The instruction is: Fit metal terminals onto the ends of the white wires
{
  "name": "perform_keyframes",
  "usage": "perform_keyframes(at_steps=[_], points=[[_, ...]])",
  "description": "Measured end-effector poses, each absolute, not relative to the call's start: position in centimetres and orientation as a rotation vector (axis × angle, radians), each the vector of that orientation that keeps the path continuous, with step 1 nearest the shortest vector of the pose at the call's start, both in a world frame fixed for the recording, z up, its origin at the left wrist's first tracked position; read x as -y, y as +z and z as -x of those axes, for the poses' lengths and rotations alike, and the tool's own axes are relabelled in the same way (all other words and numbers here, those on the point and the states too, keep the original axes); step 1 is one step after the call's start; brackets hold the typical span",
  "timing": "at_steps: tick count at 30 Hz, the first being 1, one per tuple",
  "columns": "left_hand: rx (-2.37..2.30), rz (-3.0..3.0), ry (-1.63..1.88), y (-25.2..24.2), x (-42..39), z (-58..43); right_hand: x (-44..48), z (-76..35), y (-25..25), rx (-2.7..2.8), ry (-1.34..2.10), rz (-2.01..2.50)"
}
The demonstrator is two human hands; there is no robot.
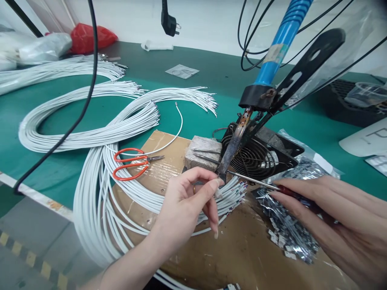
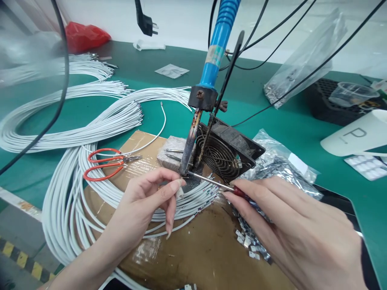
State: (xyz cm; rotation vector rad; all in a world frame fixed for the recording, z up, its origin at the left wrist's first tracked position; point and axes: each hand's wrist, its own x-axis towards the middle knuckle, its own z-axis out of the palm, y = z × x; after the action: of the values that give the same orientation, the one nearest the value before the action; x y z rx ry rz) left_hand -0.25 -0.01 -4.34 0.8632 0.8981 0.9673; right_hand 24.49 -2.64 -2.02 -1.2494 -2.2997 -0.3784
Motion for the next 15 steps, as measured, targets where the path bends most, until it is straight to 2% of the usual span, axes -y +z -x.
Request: perform_keyframes(at_steps=[15], points=[[-0.909,-0.895,0.972,-4.3,0.2,0.4,1.9,-24.6,1.0,2.361,-0.115,1.412]])
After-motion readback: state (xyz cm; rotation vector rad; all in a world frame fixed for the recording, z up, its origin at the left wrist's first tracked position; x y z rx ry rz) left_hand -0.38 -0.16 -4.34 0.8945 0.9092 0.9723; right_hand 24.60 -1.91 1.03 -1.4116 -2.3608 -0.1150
